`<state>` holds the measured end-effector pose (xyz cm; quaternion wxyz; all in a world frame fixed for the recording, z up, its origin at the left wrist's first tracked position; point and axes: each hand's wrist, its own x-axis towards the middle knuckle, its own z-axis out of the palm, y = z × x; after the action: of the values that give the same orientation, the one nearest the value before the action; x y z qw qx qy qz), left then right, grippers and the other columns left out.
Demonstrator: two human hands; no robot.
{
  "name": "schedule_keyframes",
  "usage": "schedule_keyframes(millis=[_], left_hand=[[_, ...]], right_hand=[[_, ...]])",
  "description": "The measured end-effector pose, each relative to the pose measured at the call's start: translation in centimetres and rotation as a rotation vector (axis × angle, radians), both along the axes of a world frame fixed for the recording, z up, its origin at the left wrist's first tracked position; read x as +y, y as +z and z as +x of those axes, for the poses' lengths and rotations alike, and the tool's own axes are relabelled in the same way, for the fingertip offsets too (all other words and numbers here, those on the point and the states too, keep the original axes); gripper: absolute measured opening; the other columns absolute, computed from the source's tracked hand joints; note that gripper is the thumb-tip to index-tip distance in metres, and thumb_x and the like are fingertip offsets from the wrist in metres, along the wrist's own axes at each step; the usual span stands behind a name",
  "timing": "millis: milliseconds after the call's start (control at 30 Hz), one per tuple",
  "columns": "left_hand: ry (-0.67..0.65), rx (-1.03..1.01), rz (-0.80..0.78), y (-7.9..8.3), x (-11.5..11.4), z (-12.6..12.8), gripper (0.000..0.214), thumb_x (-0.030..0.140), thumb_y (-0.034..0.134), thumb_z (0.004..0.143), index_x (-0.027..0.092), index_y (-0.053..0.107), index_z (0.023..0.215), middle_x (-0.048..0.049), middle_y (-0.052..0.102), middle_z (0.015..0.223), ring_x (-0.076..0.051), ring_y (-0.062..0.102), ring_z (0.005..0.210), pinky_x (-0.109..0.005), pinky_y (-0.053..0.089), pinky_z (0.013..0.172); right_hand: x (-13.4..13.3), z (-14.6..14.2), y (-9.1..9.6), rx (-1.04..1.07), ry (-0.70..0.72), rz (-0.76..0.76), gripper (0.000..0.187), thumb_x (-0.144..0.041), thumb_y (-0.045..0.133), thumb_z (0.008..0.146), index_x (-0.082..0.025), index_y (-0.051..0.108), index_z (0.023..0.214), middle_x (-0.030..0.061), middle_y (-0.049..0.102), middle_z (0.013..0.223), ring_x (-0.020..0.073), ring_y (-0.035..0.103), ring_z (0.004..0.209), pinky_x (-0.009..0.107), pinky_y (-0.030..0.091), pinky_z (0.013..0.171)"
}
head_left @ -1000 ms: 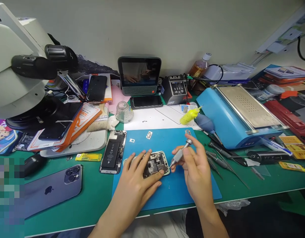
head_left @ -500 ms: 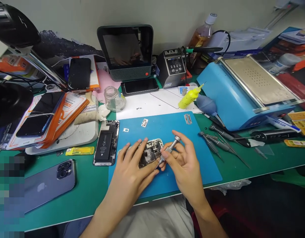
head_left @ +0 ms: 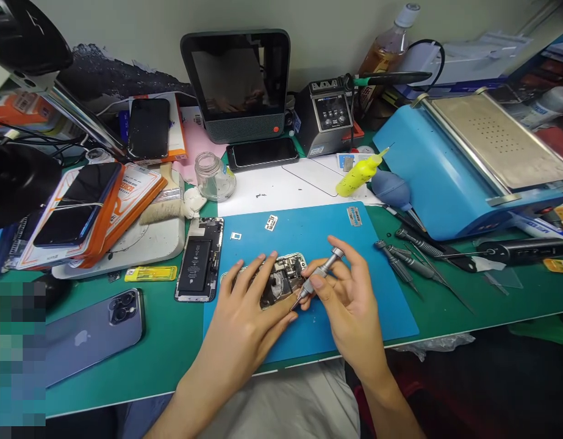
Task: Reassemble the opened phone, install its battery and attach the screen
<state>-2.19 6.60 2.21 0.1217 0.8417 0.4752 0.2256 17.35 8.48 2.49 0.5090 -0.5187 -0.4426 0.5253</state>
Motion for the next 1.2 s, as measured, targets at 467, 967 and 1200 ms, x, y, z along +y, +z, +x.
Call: schedule_keyframes(millis=[467, 967, 1200], left_hand=[[-0.020, -0.022, -0.036, -0.05, 0.06, -0.07, 0.034, 0.027, 0.060, 0.113, 0.036, 0.074, 0.143, -0.0194, 0.044, 0.176, -0.038, 0.044, 0.164, -0.072, 0.039, 0.125], [-0.026, -0.017, -0.040, 0.06, 0.01, -0.31, 0.031, 0.029, 0.060, 0.113, 0.035, 0.077, 0.139, -0.0206, 0.045, 0.176, -0.042, 0.048, 0.160, -0.075, 0.043, 0.121], [-0.022, -0.014, -0.015, 0.05, 0.12, -0.18, 0.034, 0.030, 0.060, 0.113, 0.036, 0.074, 0.143, -0.0224, 0.046, 0.174, -0.043, 0.049, 0.159, -0.076, 0.045, 0.120]], right_hand=[[0.08, -0.11, 0.29, 0.050, -0.008, -0.004, 0.053, -0.039, 0.074, 0.105, -0.035, 0.049, 0.152, 0.0014, 0.076, 0.111, 0.0108, 0.072, 0.065, 0.028, 0.064, 0.059], [0.17, 0.00, 0.19, 0.028, 0.004, 0.023, 0.053, -0.038, 0.074, 0.106, -0.032, 0.049, 0.152, 0.0015, 0.075, 0.109, 0.0104, 0.071, 0.062, 0.026, 0.063, 0.056], [-0.02, 0.12, 0.06, -0.131, -0.117, 0.176, 0.051, -0.028, 0.066, 0.109, -0.032, 0.049, 0.157, 0.0038, 0.075, 0.107, 0.0140, 0.074, 0.072, 0.027, 0.066, 0.059]])
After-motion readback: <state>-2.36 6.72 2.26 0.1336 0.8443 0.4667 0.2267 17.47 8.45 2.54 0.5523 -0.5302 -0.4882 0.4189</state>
